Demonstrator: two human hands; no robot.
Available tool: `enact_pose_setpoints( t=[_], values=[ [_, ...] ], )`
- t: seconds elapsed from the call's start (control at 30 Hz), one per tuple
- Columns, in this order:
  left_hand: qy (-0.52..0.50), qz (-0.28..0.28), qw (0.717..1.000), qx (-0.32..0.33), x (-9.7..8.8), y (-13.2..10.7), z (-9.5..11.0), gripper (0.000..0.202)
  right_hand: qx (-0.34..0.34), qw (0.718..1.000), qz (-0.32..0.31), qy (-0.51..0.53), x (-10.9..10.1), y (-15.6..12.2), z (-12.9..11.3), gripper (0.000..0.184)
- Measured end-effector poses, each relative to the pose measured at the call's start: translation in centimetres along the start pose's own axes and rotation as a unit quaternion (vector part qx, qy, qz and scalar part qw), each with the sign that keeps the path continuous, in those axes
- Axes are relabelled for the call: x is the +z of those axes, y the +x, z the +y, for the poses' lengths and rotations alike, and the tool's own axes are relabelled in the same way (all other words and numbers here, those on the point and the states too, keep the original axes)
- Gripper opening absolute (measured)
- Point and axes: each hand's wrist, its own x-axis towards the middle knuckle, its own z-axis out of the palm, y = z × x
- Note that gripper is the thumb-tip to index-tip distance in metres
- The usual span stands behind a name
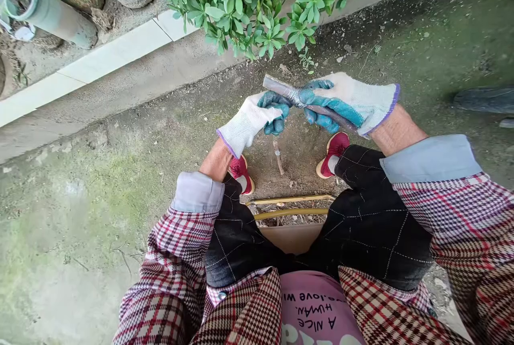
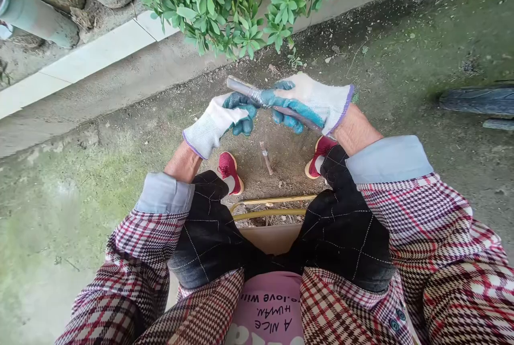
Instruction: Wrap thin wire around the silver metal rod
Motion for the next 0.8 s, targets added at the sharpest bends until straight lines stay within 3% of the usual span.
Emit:
enact_pose_setpoints(
  t=[0.23,0.47,0.6,0.8],
  values=[
    [-0.089,0.039,0.995,0.037,0.1,0.3,0.1,0.012,-0.04,0.997,0.014,0.063,-0.1,0.7,0.9,0.042],
    [-0.055,0.048,0.997,0.025,0.3,0.1,0.4,0.034,-0.047,0.995,-0.002,0.088,-0.2,1.2,1.5,0.041],
    [-0.05,0.06,0.997,0.002,0.6,-0.1,0.9,0.028,-0.053,0.994,-0.015,0.098,-0.3,1.3,1.7,0.037],
    [-0.105,0.058,0.993,0.005,0.7,-0.1,0.9,0.008,-0.031,0.995,0.042,0.081,-0.2,1.1,0.8,0.03]
  ],
)
